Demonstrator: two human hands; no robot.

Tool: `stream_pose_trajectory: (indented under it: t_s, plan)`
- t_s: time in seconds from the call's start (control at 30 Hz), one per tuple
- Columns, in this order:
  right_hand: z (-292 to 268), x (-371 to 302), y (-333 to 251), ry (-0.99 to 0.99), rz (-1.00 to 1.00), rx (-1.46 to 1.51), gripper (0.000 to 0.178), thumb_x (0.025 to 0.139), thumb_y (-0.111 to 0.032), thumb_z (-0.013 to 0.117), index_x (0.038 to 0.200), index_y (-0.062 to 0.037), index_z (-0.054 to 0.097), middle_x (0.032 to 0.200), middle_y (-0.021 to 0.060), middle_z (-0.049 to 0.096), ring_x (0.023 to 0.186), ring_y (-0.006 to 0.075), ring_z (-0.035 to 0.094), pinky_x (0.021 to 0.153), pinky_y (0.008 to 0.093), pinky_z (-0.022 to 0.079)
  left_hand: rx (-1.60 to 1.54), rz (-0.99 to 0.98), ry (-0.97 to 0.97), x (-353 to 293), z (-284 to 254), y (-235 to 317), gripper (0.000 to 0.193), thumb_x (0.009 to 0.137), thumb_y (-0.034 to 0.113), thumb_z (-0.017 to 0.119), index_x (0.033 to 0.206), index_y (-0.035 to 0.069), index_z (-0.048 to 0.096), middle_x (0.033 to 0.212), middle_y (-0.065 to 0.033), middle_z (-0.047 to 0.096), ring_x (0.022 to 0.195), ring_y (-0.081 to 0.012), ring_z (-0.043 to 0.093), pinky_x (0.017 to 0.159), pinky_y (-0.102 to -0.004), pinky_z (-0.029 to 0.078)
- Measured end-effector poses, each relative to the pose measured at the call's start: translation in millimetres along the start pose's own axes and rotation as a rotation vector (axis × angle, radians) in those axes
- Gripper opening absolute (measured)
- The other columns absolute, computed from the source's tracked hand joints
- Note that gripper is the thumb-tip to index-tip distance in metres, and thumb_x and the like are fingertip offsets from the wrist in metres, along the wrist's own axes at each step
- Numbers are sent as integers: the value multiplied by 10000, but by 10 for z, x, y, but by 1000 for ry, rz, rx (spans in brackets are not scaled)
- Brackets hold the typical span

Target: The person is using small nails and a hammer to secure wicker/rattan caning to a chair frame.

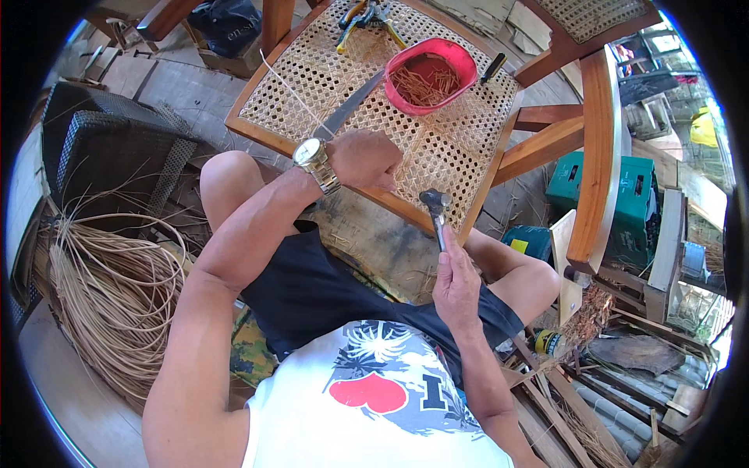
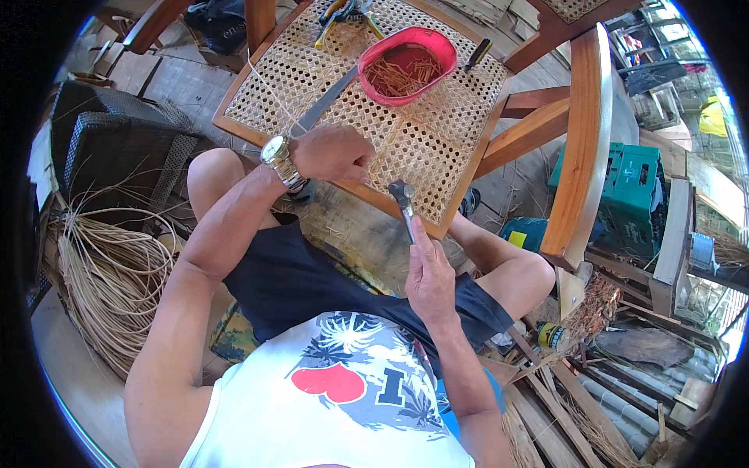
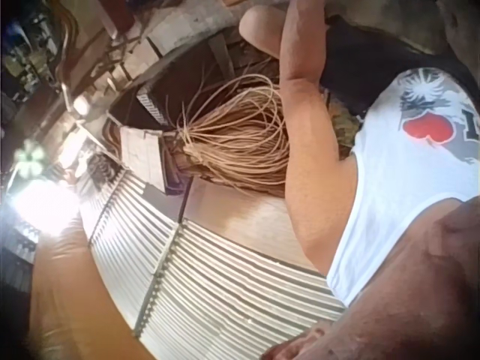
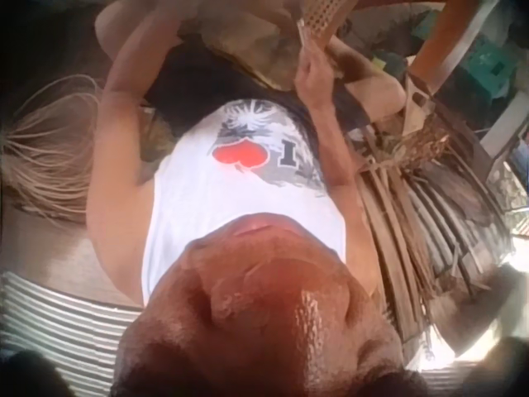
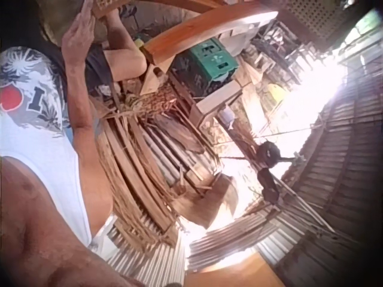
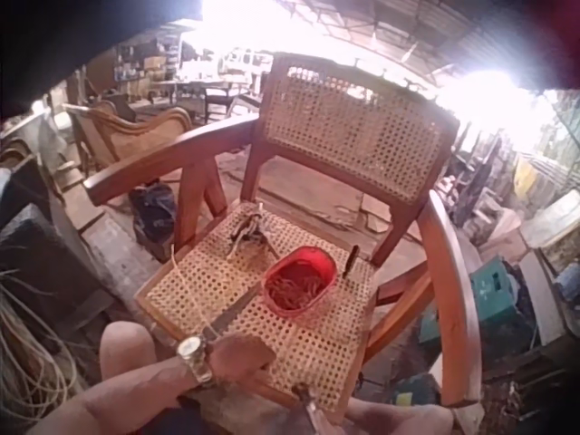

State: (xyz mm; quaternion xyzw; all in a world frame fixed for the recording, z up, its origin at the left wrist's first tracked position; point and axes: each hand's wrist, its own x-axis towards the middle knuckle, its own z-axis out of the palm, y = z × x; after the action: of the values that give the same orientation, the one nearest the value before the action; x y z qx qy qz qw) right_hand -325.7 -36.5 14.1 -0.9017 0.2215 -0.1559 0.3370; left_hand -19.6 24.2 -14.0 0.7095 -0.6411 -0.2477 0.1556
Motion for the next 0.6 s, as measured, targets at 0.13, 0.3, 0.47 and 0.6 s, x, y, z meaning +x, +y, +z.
stream_pose_trajectory:
  t_s: [0.13, 0.3, 0.47, 0.6]
  plan:
    - [58, 28, 128, -111, 37, -108, 468, 1051, -80, 547, 1515, -125, 508, 1244, 219, 677, 1071, 393, 692, 915, 425, 550, -13, 14, 32, -20, -1, -7, 283, 814, 369, 820, 857, 108, 723, 827, -105, 724, 820, -320, 722, 714, -456, 554]
    - [46, 15, 32, 5, -73, -58, 520, 1049, -75, 536, 1554, -181, 465, 1180, 227, 686, 1043, 414, 689, 879, 457, 564, -33, 60, 74, -31, 17, -54, 296, 833, 364, 800, 824, 93, 683, 764, -88, 694, 776, -316, 703, 693, -462, 531]
    - [100, 1, 113, -45, 183, -25, 492, 1059, -85, 521, 1545, -136, 465, 1127, 229, 704, 982, 384, 715, 852, 428, 561, -25, 39, 56, -48, -20, -6, 334, 847, 406, 785, 812, 91, 678, 773, -93, 703, 773, -322, 702, 697, -477, 526]
    - [-22, 316, 148, 115, 358, 117, 473, 1041, -69, 504, 1511, -54, 451, 1122, 244, 696, 974, 407, 699, 881, 433, 546, 49, 9, 97, -1, -41, 212, 422, 844, 484, 767, 828, 70, 685, 786, -116, 716, 800, -332, 715, 724, -481, 542]
